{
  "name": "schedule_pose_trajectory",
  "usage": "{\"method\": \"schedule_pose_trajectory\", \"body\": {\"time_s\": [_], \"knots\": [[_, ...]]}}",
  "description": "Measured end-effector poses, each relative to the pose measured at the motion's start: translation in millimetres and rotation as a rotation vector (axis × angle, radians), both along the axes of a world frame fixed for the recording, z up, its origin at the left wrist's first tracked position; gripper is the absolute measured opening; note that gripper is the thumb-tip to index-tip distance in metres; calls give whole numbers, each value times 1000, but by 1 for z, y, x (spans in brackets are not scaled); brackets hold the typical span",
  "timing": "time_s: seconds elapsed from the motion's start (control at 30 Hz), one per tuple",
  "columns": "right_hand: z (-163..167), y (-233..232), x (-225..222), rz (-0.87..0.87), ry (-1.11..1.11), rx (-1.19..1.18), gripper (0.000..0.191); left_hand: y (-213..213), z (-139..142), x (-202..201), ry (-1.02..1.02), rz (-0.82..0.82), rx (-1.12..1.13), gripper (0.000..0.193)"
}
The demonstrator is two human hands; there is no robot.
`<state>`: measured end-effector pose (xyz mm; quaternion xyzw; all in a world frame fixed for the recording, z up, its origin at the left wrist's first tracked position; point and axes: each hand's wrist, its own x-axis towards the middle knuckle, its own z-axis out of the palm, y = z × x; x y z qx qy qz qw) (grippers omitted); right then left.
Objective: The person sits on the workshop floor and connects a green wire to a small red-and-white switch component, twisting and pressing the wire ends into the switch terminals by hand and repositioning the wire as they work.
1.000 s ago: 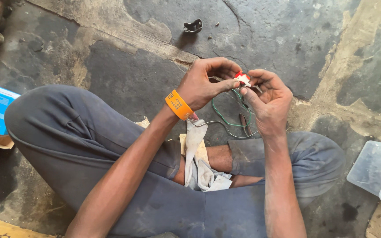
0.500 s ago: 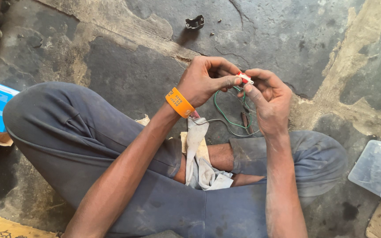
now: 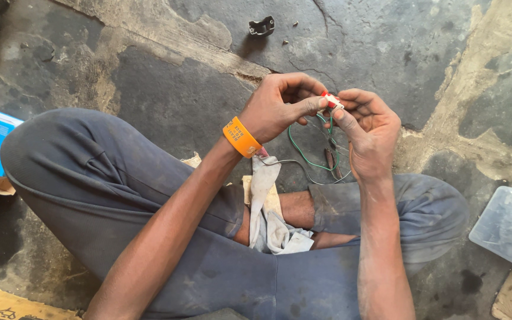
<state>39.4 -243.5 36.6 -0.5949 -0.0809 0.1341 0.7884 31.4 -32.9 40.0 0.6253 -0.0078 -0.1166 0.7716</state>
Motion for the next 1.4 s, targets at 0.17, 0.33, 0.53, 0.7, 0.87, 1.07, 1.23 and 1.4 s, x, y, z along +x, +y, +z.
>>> {"method": "schedule_pose_trajectory", "body": {"time_s": [0.17, 0.33, 0.53, 0.7, 0.87, 1.07, 1.23, 1.4], "knots": [[1, 0, 0, 20, 22, 15, 28, 1, 0, 0, -38, 10, 22, 26], [1, 2, -1, 23, 25, 13, 27, 1, 2, 0, -46, 11, 76, 25], [1, -1, 0, 25, 14, -1, 24, 0, 2, 0, -38, 2, 74, 26], [0, -1, 0, 29, 24, 2, 28, 0, -1, 1, -71, 1, 65, 25], [1, -3, 1, 29, 26, -16, 29, -1, 0, 1, -88, 6, 42, 26], [1, -5, 1, 32, 33, -26, 28, -2, 0, 0, -94, -3, 29, 29], [2, -4, 0, 35, 42, -38, 27, -2, -1, 0, -86, -2, 31, 29], [3, -4, 0, 42, 55, -34, 27, -3, 1, 0, -76, -1, 39, 29]]}}
